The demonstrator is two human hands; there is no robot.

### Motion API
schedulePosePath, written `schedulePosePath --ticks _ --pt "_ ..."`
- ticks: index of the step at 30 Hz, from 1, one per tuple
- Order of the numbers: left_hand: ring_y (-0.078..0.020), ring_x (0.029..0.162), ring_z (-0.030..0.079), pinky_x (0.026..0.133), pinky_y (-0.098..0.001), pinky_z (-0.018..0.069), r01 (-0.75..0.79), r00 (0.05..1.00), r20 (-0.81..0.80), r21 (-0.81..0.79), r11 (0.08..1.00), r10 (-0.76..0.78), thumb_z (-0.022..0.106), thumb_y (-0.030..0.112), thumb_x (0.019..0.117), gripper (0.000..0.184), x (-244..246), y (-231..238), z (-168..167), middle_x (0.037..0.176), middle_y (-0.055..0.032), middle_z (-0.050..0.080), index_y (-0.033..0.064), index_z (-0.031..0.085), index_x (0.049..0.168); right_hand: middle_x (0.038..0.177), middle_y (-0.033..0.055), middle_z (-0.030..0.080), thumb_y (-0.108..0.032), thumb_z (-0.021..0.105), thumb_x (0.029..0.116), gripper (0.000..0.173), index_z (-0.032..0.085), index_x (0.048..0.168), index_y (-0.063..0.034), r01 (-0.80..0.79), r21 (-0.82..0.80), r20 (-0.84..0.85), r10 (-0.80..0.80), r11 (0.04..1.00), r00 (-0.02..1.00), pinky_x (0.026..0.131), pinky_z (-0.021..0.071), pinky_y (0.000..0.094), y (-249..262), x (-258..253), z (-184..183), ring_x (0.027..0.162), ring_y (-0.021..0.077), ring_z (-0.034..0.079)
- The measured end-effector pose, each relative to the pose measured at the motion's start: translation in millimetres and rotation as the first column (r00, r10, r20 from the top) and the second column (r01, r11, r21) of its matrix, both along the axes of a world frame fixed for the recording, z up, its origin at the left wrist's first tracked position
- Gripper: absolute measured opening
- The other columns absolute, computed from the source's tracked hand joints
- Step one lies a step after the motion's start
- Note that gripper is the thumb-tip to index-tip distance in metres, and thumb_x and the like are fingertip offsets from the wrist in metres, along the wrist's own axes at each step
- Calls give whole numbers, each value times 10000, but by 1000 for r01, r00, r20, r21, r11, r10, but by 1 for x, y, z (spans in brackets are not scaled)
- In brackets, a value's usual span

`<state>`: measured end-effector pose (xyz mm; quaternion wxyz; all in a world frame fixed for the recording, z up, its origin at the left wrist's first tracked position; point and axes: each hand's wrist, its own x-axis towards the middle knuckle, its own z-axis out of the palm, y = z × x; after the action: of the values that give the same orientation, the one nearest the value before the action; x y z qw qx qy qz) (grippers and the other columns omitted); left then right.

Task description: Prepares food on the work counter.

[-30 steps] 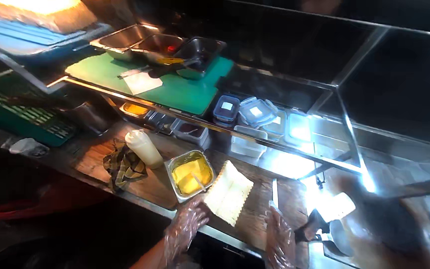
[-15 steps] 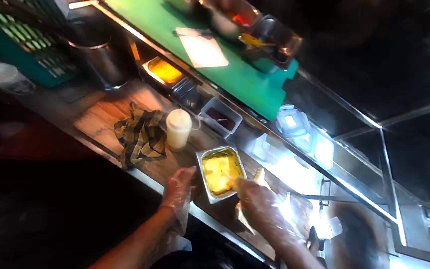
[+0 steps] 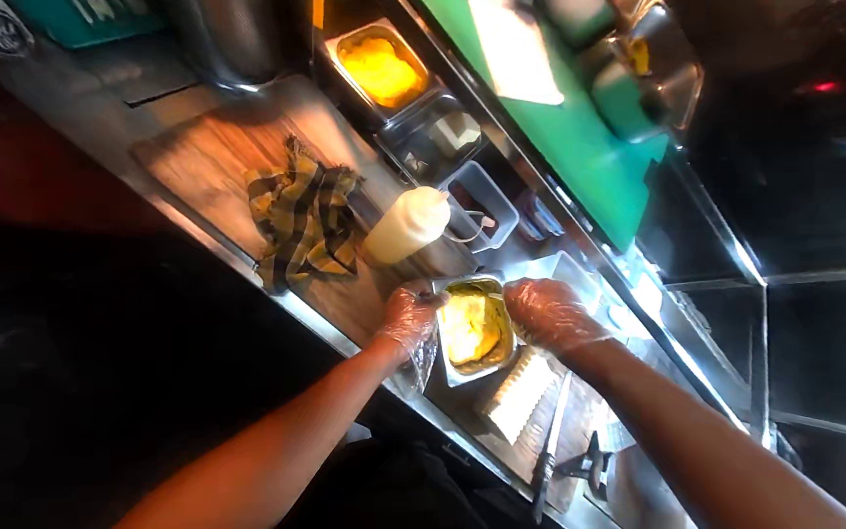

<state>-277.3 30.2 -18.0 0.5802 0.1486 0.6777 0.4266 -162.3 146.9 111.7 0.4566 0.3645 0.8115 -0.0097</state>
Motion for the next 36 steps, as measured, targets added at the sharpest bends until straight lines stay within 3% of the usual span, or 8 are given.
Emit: schedulePosePath --ticks 11,17,19,22,26,30,33,36 --pt "-154 593 505 545 -326 426 -53 994 100 27 998 50 744 184 943 171 -3 2 -8 725 -59 579 77 639 863 1064 161 713 -141 666 934 136 717 1034 -63 11 -140 244 24 990 970 783 561 588 -5 -6 -1 1002 382 692" --pt "-163 645 543 594 -351 454 -56 993 105 45 997 51 755 185 934 169 -3 1 -13 754 -64 610 69 652 866 934 118 714 -138 656 952 129 736 1036 -79 221 -372 -56 -259 902 964 795 559 504 23 62 -11 886 271 689" --pt "-167 636 543 592 -356 458 10 997 71 43 999 -13 754 234 940 201 -5 0 -15 752 -66 612 76 651 872 784 45 649 -107 610 1010 153 727 1096 -58 464 -559 -227 -665 687 711 573 489 281 21 99 -5 630 113 571" --pt "-207 683 603 630 -407 516 133 991 21 12 991 -133 750 339 942 275 -14 -3 -18 820 -97 651 77 666 944 761 14 632 -97 574 991 245 658 1219 -63 631 -746 -164 -977 212 135 468 427 194 -9 144 -3 547 47 525" --pt "-236 988 667 808 -454 582 -9 978 207 69 998 -5 653 327 1009 284 -19 -31 -3 1112 -91 682 93 648 1171 857 111 725 -156 611 914 250 607 1141 -50 239 -970 -28 -967 -35 -253 595 580 315 -65 195 -40 666 180 689" --pt "-278 941 737 752 -414 626 -189 959 228 83 978 166 610 300 1031 286 -17 -77 -17 1112 -124 740 80 675 1202 775 42 677 -129 621 847 212 612 1059 -131 182 -975 -11 -787 -129 -616 465 476 233 -125 246 -55 533 88 582" --pt "-294 819 747 645 -380 633 -253 961 132 63 965 243 593 236 1037 271 -6 -109 -24 1044 -178 739 21 655 1190 732 42 646 -36 542 931 358 584 1287 -43 484 -875 -303 -764 -13 -570 440 438 221 -147 282 -59 501 69 525" --pt "-282 783 743 610 -364 620 -243 962 130 -9 970 242 569 222 1050 274 28 -127 -22 995 -188 741 2 639 1198 887 25 699 -128 579 1011 328 631 1331 -78 707 -609 -576 -814 359 -82 687 562 277 -146 298 -75 727 93 646"
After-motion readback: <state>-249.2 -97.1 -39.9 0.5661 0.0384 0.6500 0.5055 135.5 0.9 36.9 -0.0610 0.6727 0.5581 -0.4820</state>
